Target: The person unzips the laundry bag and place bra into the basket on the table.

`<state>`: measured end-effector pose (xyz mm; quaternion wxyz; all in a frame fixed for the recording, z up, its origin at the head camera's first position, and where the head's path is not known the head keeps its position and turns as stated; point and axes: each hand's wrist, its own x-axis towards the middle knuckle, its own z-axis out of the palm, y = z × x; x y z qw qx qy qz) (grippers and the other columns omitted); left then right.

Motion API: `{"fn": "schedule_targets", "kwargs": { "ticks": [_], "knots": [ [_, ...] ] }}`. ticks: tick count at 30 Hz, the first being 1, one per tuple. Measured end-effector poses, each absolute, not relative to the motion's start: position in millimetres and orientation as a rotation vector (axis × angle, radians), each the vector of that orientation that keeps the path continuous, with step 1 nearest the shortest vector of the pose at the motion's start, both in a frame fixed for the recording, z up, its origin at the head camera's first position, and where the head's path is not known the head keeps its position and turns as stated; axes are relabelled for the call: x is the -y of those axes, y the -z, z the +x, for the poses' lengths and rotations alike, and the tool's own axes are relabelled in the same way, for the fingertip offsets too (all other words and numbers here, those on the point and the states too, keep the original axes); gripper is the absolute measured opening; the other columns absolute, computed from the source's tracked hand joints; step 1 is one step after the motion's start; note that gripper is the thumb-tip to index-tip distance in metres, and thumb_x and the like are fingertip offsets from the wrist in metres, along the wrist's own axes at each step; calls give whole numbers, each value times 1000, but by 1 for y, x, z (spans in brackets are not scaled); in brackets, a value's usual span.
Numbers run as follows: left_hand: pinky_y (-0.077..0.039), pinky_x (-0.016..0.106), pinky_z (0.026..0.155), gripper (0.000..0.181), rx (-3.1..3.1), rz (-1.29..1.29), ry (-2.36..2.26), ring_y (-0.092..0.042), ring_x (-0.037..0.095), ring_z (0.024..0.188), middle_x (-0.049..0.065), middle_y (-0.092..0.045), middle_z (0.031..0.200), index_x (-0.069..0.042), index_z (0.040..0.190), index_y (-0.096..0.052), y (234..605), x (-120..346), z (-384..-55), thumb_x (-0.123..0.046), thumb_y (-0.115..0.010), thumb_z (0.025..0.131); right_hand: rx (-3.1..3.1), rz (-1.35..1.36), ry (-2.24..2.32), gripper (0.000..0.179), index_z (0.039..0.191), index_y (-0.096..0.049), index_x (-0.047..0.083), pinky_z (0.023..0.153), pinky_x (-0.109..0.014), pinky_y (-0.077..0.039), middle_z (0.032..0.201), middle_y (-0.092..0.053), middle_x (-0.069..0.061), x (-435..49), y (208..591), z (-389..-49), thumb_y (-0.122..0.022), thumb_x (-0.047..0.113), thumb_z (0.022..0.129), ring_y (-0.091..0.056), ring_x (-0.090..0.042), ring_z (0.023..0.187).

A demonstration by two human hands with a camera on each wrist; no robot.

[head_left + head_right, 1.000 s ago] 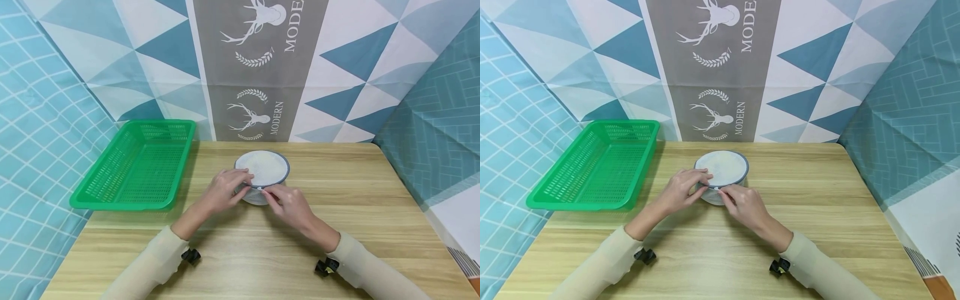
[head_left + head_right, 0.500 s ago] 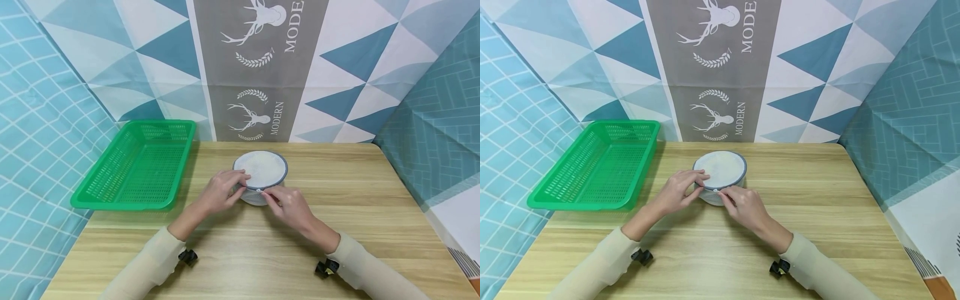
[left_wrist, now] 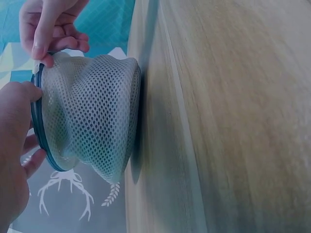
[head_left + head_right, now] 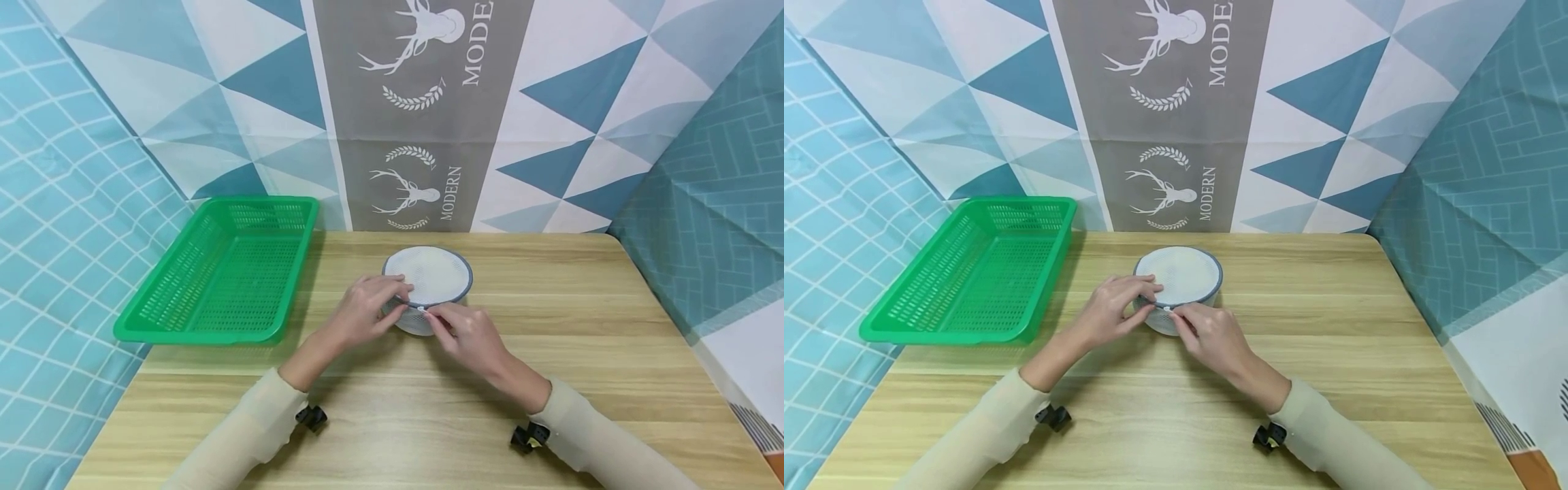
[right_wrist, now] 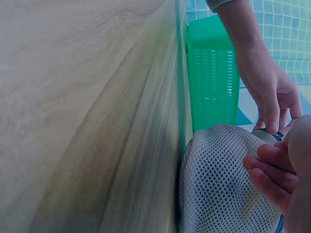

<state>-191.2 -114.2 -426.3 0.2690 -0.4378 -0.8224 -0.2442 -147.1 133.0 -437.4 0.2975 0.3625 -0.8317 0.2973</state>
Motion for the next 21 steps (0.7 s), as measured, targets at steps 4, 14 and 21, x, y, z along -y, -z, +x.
{"fn": "schedule_targets", "kwargs": {
  "ticks": [4,14,21],
  "knots": [
    [-67,50,95,17,2227,-1180,674,-82,33,127,8,-87,124,-12,104,-73,426,115,-190,-14,-87,95,2215,957,-795,7,94,-82,3,56,-14,-50,81,-82,-3,-133,439,-147,-80,4,101,-66,-4,63],
    [-66,54,103,16,2275,-1166,686,-81,34,128,9,-86,126,-10,102,-69,427,121,-188,-5,-83,95,2202,964,-796,1,97,-83,3,58,-16,-54,81,-82,-3,-135,443,-148,-83,2,97,-68,-4,63],
    [-67,54,102,17,2264,-1157,696,-81,34,128,9,-87,125,-11,103,-70,427,122,-188,-7,-85,95,2201,965,-796,2,99,-82,2,59,-16,-56,81,-82,-3,-134,442,-148,-82,3,98,-70,-5,63]
  ]
}}
